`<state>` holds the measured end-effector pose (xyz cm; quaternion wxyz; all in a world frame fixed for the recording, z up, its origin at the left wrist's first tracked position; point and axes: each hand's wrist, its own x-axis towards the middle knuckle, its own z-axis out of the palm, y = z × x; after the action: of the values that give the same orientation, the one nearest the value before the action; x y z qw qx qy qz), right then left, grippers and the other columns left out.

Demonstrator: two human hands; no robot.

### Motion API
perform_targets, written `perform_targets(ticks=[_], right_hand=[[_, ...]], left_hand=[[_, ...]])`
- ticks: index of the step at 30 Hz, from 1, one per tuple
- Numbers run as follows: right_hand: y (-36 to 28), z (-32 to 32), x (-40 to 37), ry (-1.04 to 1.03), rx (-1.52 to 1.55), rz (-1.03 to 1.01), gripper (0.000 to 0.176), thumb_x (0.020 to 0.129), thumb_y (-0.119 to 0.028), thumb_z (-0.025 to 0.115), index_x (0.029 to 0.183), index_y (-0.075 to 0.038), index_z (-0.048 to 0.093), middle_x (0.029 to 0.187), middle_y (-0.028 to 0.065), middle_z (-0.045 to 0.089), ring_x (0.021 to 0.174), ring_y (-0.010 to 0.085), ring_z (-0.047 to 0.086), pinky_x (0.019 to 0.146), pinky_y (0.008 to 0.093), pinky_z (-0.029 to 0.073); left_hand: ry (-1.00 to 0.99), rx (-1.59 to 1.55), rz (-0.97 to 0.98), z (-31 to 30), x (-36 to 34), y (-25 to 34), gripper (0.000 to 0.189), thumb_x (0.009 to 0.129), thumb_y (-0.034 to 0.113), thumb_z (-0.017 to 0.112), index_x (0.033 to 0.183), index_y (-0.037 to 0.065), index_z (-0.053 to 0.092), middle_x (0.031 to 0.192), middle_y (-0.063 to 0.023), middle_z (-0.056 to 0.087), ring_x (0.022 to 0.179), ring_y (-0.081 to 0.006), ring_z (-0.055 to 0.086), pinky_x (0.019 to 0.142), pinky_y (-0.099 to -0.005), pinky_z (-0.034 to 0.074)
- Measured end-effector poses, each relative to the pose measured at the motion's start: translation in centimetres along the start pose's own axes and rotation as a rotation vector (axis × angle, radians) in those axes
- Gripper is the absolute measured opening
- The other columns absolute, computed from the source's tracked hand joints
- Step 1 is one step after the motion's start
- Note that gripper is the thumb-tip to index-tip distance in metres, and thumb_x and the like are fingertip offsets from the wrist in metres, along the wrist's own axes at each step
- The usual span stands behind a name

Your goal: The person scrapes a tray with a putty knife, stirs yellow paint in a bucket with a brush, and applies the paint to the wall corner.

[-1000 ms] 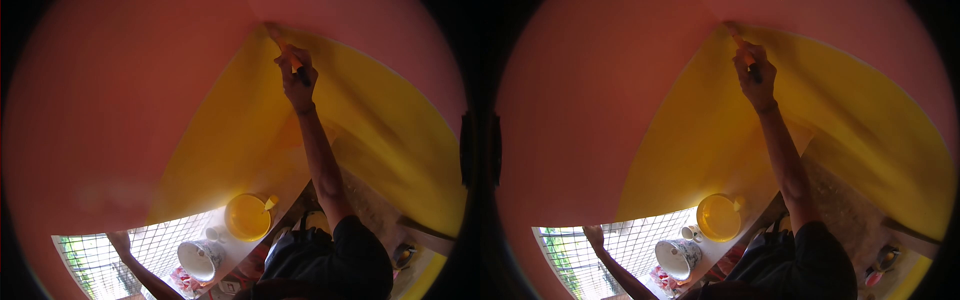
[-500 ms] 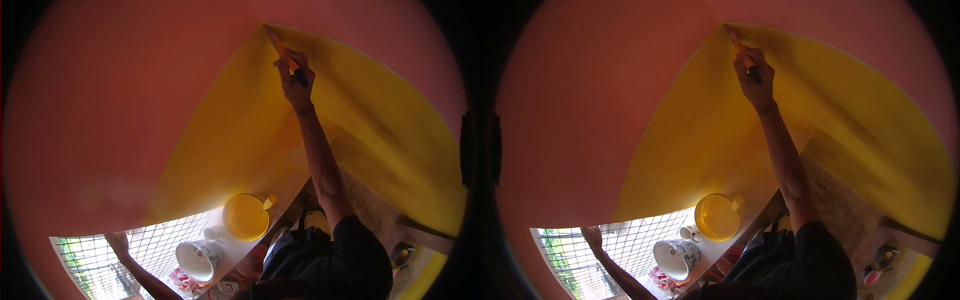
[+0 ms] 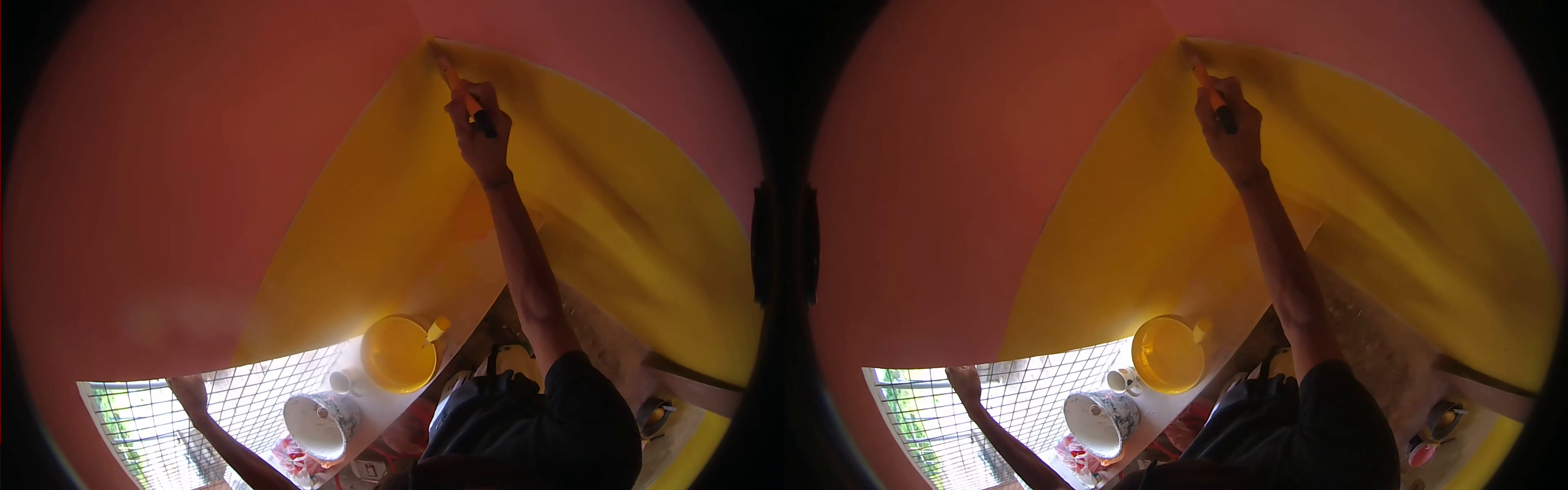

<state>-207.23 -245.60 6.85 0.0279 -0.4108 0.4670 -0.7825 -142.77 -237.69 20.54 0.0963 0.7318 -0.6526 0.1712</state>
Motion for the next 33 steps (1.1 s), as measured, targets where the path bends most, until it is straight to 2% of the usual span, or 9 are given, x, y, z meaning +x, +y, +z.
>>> perform_targets(ticks=[2, 4, 16, 19, 22, 25, 28, 31, 33], right_hand=[[0.4, 0.1, 0.0, 0.011, 0.033, -0.020, 0.008, 0.092, -0.009, 0.058, 0.095, -0.003, 0.055, 0.077, 0.0010, 0.054, 0.064, 0.0054, 0.056, 0.052, 0.0207, 0.044], [0.4, 0.2, 0.0, 0.024, 0.038, -0.033, 0.008, 0.092, -0.010, 0.059, 0.097, -0.004, 0.056, 0.066, -0.0028, 0.045, 0.055, 0.0019, 0.044, 0.049, 0.0204, 0.039], [1.0, -0.2, 0.2, 0.047, 0.014, -0.071, 0.007, 0.092, -0.009, 0.059, 0.096, -0.005, 0.056, 0.070, -0.0021, 0.051, 0.057, 0.0024, 0.048, 0.050, 0.0200, 0.041], [0.2, -0.8, 0.2, 0.037, -0.005, -0.014, 0.010, 0.092, -0.008, 0.059, 0.098, -0.001, 0.054, 0.083, 0.0044, 0.062, 0.071, 0.0086, 0.063, 0.058, 0.0216, 0.048], [-0.4, -0.4, 0.5, 0.096, 0.047, -0.011, 0.010, 0.091, -0.009, 0.060, 0.098, -0.005, 0.057, 0.074, 0.0000, 0.057, 0.063, 0.0043, 0.057, 0.051, 0.0210, 0.046], [-0.6, -0.6, 0.4, 0.059, 0.022, -0.006, 0.014, 0.092, -0.008, 0.059, 0.102, 0.000, 0.054, 0.081, 0.0053, 0.063, 0.074, 0.0107, 0.065, 0.062, 0.0220, 0.050], [-0.7, -0.4, 0.3, 0.056, -0.001, -0.026, 0.015, 0.092, -0.007, 0.058, 0.104, 0.001, 0.055, 0.085, 0.0058, 0.063, 0.077, 0.0119, 0.066, 0.061, 0.0221, 0.050], [-0.7, -0.2, 0.5, 0.067, 0.055, -0.051, 0.016, 0.092, -0.007, 0.058, 0.106, 0.001, 0.055, 0.090, 0.0064, 0.062, 0.078, 0.0129, 0.067, 0.062, 0.0227, 0.050], [-0.4, -0.2, 0.5, 0.050, 0.039, -0.070, 0.017, 0.092, -0.006, 0.058, 0.106, 0.001, 0.055, 0.092, 0.0064, 0.061, 0.078, 0.0132, 0.067, 0.062, 0.0229, 0.051]], left_hand=[[-0.088, -0.005, -0.061, -0.3, 0.0, 0.1, 0.038, 0.088, 0.016, 0.057, 0.120, -0.005, 0.050, 0.118, -0.0237, 0.054, 0.112, -0.0399, 0.050, 0.097, -0.0495, 0.038], [-0.069, -0.041, -0.032, -0.3, 0.1, 0.2, 0.039, 0.088, 0.015, 0.057, 0.120, -0.005, 0.050, 0.119, -0.0239, 0.053, 0.113, -0.0402, 0.049, 0.098, -0.0494, 0.038], [-0.065, -0.028, -0.067, -0.9, -0.3, 1.9, 0.041, 0.087, 0.017, 0.057, 0.122, -0.004, 0.049, 0.122, -0.0241, 0.052, 0.115, -0.0410, 0.047, 0.100, -0.0502, 0.036], [-0.058, -0.038, -0.021, -1.0, -0.3, 1.6, 0.040, 0.087, 0.017, 0.057, 0.121, -0.004, 0.050, 0.121, -0.0243, 0.052, 0.114, -0.0413, 0.048, 0.100, -0.0500, 0.036], [-0.064, -0.052, -0.003, -0.8, -0.1, 1.2, 0.040, 0.087, 0.018, 0.057, 0.120, -0.004, 0.051, 0.120, -0.0243, 0.053, 0.114, -0.0410, 0.048, 0.099, -0.0495, 0.036], [0.103, -0.069, 0.102, -0.5, -0.4, 1.8, 0.028, 0.086, 0.014, 0.056, 0.101, -0.010, 0.054, 0.092, -0.0238, 0.061, 0.085, -0.0377, 0.057, 0.080, -0.0478, 0.043], [0.173, -0.015, 0.152, -0.1, -0.4, 1.4, 0.028, 0.087, 0.014, 0.056, 0.101, -0.010, 0.054, 0.090, -0.0236, 0.060, 0.084, -0.0373, 0.057, 0.080, -0.0479, 0.043], [-0.063, -0.028, -0.028, -0.8, -0.1, 1.4, 0.038, 0.087, 0.017, 0.057, 0.118, -0.005, 0.052, 0.118, -0.0240, 0.054, 0.112, -0.0406, 0.050, 0.098, -0.0491, 0.037], [-0.064, -0.038, -0.035, -0.7, 0.0, 1.1, 0.038, 0.087, 0.017, 0.057, 0.118, -0.005, 0.052, 0.118, -0.0241, 0.054, 0.112, -0.0408, 0.050, 0.098, -0.0491, 0.037]])
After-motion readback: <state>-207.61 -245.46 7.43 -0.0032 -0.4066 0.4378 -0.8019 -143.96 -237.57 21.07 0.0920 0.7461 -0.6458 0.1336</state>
